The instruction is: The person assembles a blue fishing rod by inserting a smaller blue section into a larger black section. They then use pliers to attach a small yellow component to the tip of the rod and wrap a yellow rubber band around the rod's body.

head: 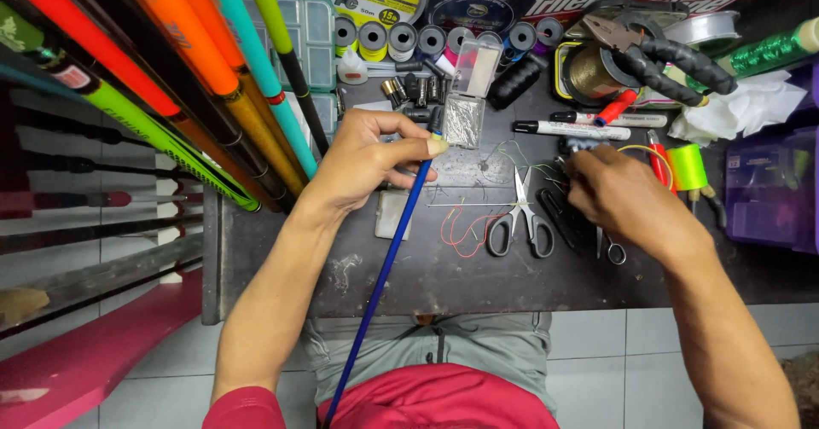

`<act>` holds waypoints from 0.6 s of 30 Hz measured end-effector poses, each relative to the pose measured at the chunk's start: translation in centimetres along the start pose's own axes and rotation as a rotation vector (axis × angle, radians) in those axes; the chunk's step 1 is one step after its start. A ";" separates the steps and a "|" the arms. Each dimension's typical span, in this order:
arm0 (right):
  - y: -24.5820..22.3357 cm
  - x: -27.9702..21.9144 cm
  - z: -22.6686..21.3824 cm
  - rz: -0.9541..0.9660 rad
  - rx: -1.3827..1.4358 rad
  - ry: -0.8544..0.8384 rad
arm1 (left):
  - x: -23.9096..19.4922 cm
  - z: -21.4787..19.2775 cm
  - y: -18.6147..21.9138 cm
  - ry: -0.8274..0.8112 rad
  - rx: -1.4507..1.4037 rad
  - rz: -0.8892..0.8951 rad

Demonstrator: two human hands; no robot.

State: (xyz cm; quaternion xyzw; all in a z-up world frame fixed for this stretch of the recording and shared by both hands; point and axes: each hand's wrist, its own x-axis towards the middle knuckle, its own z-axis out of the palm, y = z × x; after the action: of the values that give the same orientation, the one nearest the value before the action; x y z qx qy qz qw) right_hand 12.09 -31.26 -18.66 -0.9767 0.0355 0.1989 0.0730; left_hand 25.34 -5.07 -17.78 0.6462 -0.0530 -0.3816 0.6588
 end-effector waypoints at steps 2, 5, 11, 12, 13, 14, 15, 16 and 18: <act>0.8 -0.1 -0.1 -0.104 0.078 0.122 | 0.0 0.2 -0.1 -0.024 -0.005 -0.004; 0.2 -1.1 -1.1 0.100 0.242 0.157 | 0.0 0.3 -0.2 -0.037 -0.024 -0.037; 2.4 -2.6 -0.3 0.141 0.654 0.264 | 0.1 0.5 -0.4 -0.029 0.026 -0.021; 2.5 -2.8 -0.2 0.142 0.655 0.264 | 0.2 0.5 -0.5 -0.030 0.026 -0.022; 2.7 -3.0 -0.2 0.157 0.710 0.282 | 0.2 0.5 -0.5 -0.029 0.031 -0.020; 2.9 -3.2 -0.1 0.173 0.766 0.301 | 0.3 0.5 -0.6 -0.029 0.035 -0.019; 2.5 -3.3 -0.2 0.173 0.766 0.301 | 0.3 0.6 -0.5 -0.029 0.035 -0.019; 2.2 -3.5 -0.3 0.176 0.716 0.365 | 0.2 0.6 -0.5 -0.034 0.033 -0.014; 1.1 -3.3 -0.1 0.178 0.668 0.426 | 0.1 0.7 -0.5 -0.036 0.032 -0.012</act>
State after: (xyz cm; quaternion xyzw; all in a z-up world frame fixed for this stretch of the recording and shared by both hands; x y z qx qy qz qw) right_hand 8.97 -32.19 -17.40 -0.9118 0.1967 -0.0250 0.3597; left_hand 24.85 -5.64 -18.13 0.6500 -0.0671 -0.3962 0.6450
